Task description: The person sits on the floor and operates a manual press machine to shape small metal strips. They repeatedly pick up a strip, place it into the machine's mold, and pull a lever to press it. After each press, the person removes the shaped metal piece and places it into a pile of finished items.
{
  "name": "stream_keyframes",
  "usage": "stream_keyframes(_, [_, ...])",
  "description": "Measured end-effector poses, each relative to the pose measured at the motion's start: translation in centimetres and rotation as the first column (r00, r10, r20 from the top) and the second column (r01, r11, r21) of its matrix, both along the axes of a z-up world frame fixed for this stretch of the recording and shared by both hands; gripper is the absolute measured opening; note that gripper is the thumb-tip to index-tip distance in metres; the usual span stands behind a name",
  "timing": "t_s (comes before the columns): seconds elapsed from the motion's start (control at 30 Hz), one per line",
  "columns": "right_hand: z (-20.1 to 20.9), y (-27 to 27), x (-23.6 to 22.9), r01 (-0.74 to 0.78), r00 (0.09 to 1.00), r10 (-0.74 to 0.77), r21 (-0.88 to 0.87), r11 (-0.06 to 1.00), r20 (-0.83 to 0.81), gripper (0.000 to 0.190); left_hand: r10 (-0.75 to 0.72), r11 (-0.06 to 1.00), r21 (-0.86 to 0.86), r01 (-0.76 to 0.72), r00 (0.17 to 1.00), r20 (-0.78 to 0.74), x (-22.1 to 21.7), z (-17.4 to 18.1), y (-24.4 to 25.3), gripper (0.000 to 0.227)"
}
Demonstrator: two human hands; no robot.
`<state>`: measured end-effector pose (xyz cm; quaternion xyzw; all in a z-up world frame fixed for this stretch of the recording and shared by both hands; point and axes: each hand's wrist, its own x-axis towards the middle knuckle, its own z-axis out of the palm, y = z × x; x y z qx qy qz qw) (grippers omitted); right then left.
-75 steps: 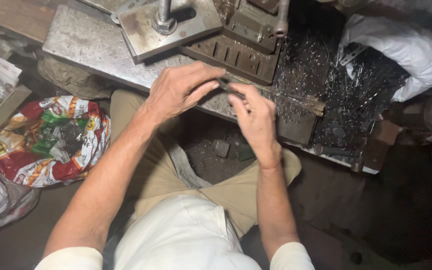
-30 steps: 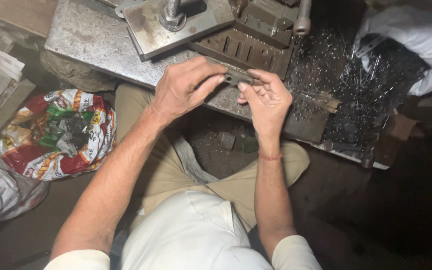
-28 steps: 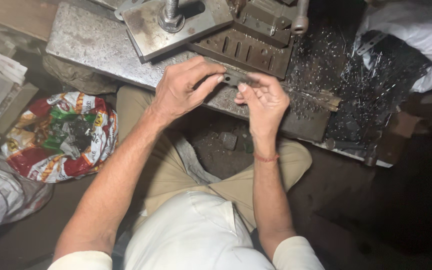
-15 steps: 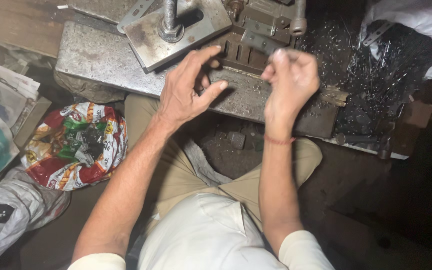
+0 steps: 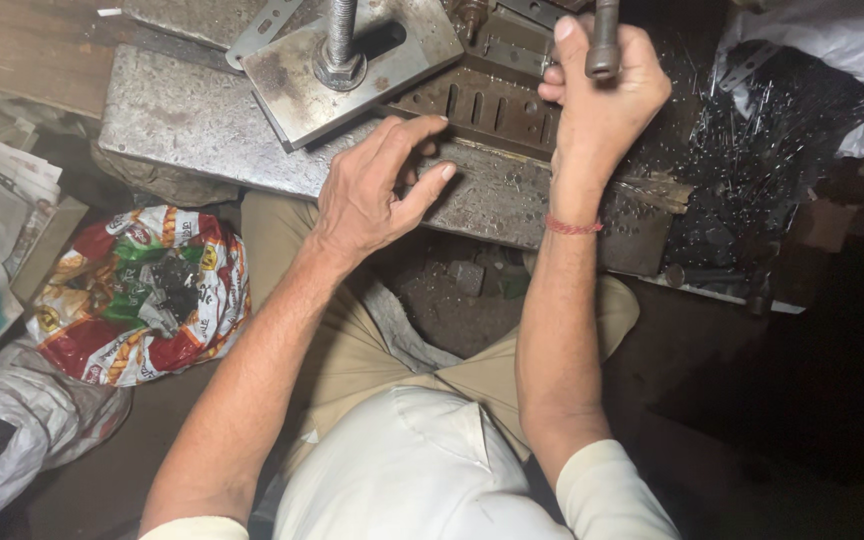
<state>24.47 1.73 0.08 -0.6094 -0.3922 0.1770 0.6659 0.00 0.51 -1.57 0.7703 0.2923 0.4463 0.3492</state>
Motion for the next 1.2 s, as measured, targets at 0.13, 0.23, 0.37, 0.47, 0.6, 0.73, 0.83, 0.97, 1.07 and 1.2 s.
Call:
stream_keyframes(0.13, [0.5, 0.0, -0.7, 0.036, 0.988, -0.034, -0.012, 0.999, 0.154, 0.017, 0.012, 1.0, 0.029, -0.012, 1.0, -0.012, 0.0, 0.1, 0.0, 0.04])
stream_keyframes(0.23, [0.8, 0.1, -1.1, 0.055, 0.978, -0.051, -0.013, 0.998, 0.201, 0.019, 0.013, 0.999, 0.033, -0.013, 1.0, -0.015, 0.0, 0.1, -0.1, 0.04])
stream_keyframes(0.37, [0.6, 0.3, -0.8, 0.097, 0.933, -0.085, -0.019, 0.995, 0.348, 0.021, 0.014, 1.0, 0.014, -0.014, 0.999, -0.033, 0.1, 0.0, -0.1, 0.04])
stream_keyframes(0.47, [-0.3, 0.7, -0.1, 0.084, 0.799, -0.135, 0.114, 0.99, 0.586, 0.028, 0.033, 0.998, 0.054, -0.031, 0.999, -0.037, 0.2, -0.2, 0.0, 0.039])
stream_keyframes(0.6, [-0.7, 1.0, -0.5, 0.057, 0.778, -0.156, 0.179, 0.982, 0.608, 0.031, 0.047, 0.997, 0.057, -0.043, 0.996, -0.079, 0.4, -0.5, -0.1, 0.037])
stream_keyframes(0.73, [0.6, -0.8, -1.1, 0.016, 0.992, -0.025, 0.069, 0.997, 0.125, 0.034, 0.063, 0.995, 0.084, -0.058, 0.996, -0.06, 0.5, -0.3, -0.3, 0.036])
stream_keyframes(0.83, [0.3, -2.6, -0.4, 0.046, 0.994, -0.05, 0.037, 0.998, 0.098, 0.03, 0.08, 0.99, 0.119, -0.074, 0.996, -0.048, 0.6, -0.2, -0.3, 0.034])
stream_keyframes(0.97, [-1.4, -4.0, 0.2, 0.088, 0.971, -0.048, -0.166, 0.982, 0.233, 0.016, 0.078, 0.991, 0.11, -0.071, 0.995, -0.064, 0.5, -0.8, -0.9, 0.03])
stream_keyframes(1.07, [-1.3, -2.4, -0.2, 0.158, 0.883, -0.051, -0.193, 0.969, 0.467, 0.013, 0.088, 0.979, 0.185, -0.082, 0.996, -0.025, 0.5, -0.5, -0.7, 0.029])
stream_keyframes(1.2, [-0.6, -3.0, -1.1, 0.207, 0.848, -0.078, -0.192, 0.959, 0.525, 0.011, 0.107, 0.988, 0.112, -0.103, 0.994, -0.03, 0.8, 0.2, -0.9, 0.029])
